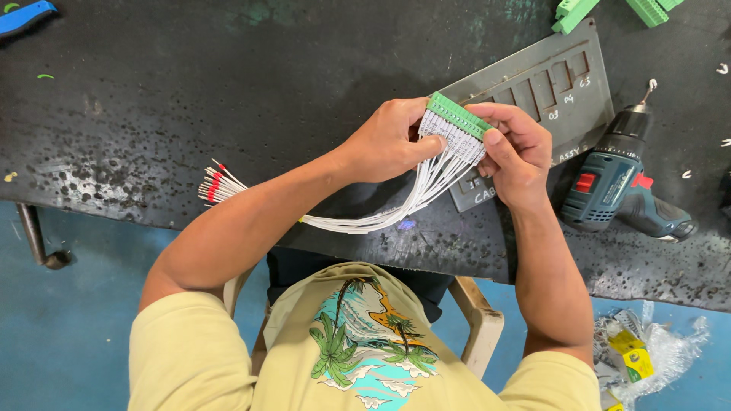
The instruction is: The person inserts white wire leads one at a time into a green terminal block held in a metal jig and uses a cordless screwdriver to tighten the terminal screws. After wiring the block, the person lifts the assembled connector, fans out the wires, and holds it up to check the work.
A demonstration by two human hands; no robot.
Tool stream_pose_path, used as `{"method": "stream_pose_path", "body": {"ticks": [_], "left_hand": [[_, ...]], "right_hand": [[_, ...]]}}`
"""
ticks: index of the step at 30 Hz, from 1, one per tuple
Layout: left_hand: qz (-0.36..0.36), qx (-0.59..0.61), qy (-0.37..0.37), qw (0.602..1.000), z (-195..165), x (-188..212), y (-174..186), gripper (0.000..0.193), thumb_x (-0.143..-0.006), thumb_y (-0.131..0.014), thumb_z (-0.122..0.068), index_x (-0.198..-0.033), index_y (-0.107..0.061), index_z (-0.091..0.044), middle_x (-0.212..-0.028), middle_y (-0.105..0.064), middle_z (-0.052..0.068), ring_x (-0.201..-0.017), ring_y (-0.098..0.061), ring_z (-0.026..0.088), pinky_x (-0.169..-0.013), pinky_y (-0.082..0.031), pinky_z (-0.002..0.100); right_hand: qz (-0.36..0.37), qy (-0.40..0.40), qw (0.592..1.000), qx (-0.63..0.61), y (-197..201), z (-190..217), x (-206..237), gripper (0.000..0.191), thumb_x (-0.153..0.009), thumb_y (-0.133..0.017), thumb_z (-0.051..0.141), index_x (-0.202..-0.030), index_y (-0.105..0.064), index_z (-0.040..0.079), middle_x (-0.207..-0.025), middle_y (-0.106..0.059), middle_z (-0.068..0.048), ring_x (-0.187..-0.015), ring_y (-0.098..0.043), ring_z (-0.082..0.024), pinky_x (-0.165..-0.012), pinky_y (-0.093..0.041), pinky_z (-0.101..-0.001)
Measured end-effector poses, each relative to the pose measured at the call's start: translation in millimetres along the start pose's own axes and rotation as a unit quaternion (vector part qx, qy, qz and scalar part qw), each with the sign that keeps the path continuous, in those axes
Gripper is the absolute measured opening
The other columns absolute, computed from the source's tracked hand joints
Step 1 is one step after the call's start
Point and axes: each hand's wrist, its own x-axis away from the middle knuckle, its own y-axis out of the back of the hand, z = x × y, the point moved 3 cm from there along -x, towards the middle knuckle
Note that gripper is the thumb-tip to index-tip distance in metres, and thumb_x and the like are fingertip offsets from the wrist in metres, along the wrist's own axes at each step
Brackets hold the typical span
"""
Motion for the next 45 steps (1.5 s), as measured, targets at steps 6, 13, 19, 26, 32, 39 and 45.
{"method": "stream_pose_path", "body": {"ticks": [6,13,19,26,32,39,45], "left_hand": [[0.016,0.086,0.057,0.995,2.1,-1.2,-0.8,0.022,-0.095,-0.07,-0.019,-0.108,-0.069,-0.001,-0.084,-0.072,0.001,-0.064,-0.063,0.005,-0.055,-0.054,0.025],[-0.001,0.032,0.019,0.999,2.2,0.3,-3.5,0.022,-0.094,-0.069,-0.016,-0.109,-0.067,-0.001,-0.084,-0.07,0.001,-0.066,-0.06,0.005,-0.059,-0.052,0.026],[-0.011,-0.013,-0.012,1.0,1.2,0.2,-2.2,0.022,-0.092,-0.066,-0.013,-0.11,-0.067,0.0,-0.09,-0.071,0.001,-0.078,-0.06,0.004,-0.071,-0.054,0.027],[-0.004,0.021,0.018,1.0,-2.1,1.9,-2.1,0.021,-0.093,-0.066,-0.015,-0.108,-0.067,0.0,-0.083,-0.07,0.001,-0.067,-0.06,0.006,-0.06,-0.052,0.027],[0.006,0.044,0.025,0.999,-2.3,0.5,-1.6,0.02,-0.094,-0.07,-0.018,-0.104,-0.069,0.0,-0.079,-0.07,0.002,-0.06,-0.061,0.006,-0.054,-0.051,0.026],[-0.008,0.03,-0.015,0.999,1.8,-0.8,-3.3,0.021,-0.094,-0.069,-0.016,-0.106,-0.07,0.001,-0.087,-0.071,0.001,-0.075,-0.06,0.004,-0.066,-0.052,0.026],[-0.01,-0.025,-0.011,1.0,2.4,0.7,-3.3,0.02,-0.092,-0.065,-0.013,-0.106,-0.07,0.0,-0.087,-0.072,0.001,-0.077,-0.061,0.005,-0.07,-0.054,0.028]], "right_hand": [[0.003,0.013,1.0,-0.008,-1.5,1.0,0.3,0.033,-0.109,-0.061,0.013,-0.136,-0.061,-0.007,-0.098,-0.067,-0.005,-0.063,-0.05,-0.003,-0.059,-0.037,-0.0204],[-0.001,0.003,1.0,0.006,-2.0,0.8,0.0,0.034,-0.109,-0.062,0.014,-0.136,-0.061,-0.007,-0.098,-0.067,-0.004,-0.069,-0.049,-0.004,-0.059,-0.037,-0.0204],[0.003,-0.002,1.0,0.007,-2.4,1.2,-0.9,0.034,-0.109,-0.062,0.014,-0.136,-0.061,-0.007,-0.099,-0.067,-0.004,-0.07,-0.049,-0.004,-0.059,-0.036,-0.0199],[0.002,0.001,1.0,0.002,-2.5,0.9,-0.8,0.035,-0.109,-0.062,0.015,-0.136,-0.061,-0.007,-0.096,-0.066,-0.004,-0.067,-0.048,-0.004,-0.058,-0.036,-0.0205],[0.006,0.007,1.0,-0.005,-2.3,0.5,-1.1,0.035,-0.109,-0.062,0.016,-0.136,-0.061,-0.007,-0.095,-0.065,-0.003,-0.067,-0.048,-0.004,-0.058,-0.036,-0.0208],[0.003,0.009,1.0,0.004,-3.5,1.8,-0.3,0.034,-0.109,-0.062,0.014,-0.136,-0.061,-0.007,-0.098,-0.067,-0.004,-0.068,-0.048,-0.004,-0.059,-0.035,-0.0204],[0.002,0.001,1.0,0.011,-4.8,2.0,1.1,0.034,-0.109,-0.061,0.012,-0.136,-0.06,-0.007,-0.099,-0.067,-0.004,-0.07,-0.049,-0.004,-0.06,-0.036,-0.02]]}}
